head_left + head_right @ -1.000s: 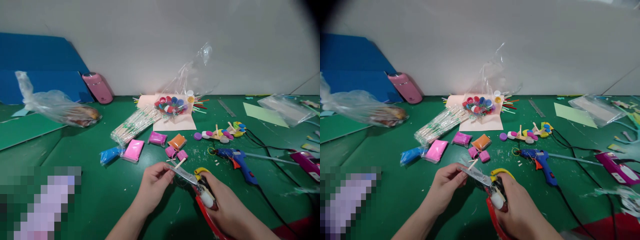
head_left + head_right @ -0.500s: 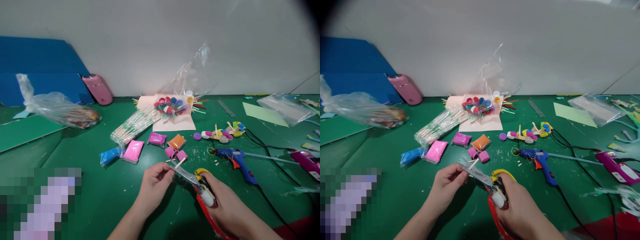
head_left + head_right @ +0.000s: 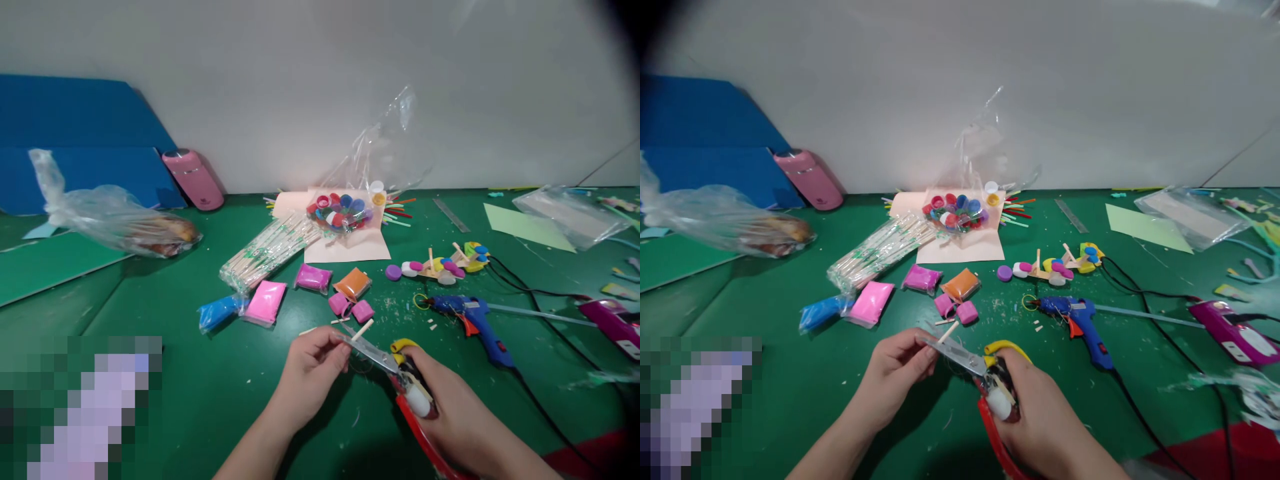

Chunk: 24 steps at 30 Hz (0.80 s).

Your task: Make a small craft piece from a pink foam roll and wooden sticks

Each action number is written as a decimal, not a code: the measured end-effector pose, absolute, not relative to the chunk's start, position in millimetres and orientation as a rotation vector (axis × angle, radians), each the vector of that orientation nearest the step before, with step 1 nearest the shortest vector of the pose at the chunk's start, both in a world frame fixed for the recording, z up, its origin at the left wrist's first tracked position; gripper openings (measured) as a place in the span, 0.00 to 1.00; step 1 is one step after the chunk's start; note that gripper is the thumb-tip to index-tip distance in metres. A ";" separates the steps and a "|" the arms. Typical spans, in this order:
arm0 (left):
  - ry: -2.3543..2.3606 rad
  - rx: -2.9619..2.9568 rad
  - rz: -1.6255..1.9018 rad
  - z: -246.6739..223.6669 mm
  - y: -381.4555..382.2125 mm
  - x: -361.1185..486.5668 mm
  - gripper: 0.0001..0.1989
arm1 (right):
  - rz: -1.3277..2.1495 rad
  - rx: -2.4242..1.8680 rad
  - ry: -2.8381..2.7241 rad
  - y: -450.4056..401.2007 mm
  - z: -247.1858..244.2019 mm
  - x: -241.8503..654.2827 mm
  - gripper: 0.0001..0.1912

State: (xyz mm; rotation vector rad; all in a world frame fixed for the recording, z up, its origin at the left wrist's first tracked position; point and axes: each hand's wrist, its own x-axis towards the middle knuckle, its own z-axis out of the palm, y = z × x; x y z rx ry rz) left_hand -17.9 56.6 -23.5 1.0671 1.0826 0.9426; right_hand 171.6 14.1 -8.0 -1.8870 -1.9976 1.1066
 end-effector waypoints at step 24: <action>1.003 0.909 0.876 -29.0 57.6 -18.0 0.09 | 1.119 -1.868 -2.016 13.0 -14.9 177.2 0.07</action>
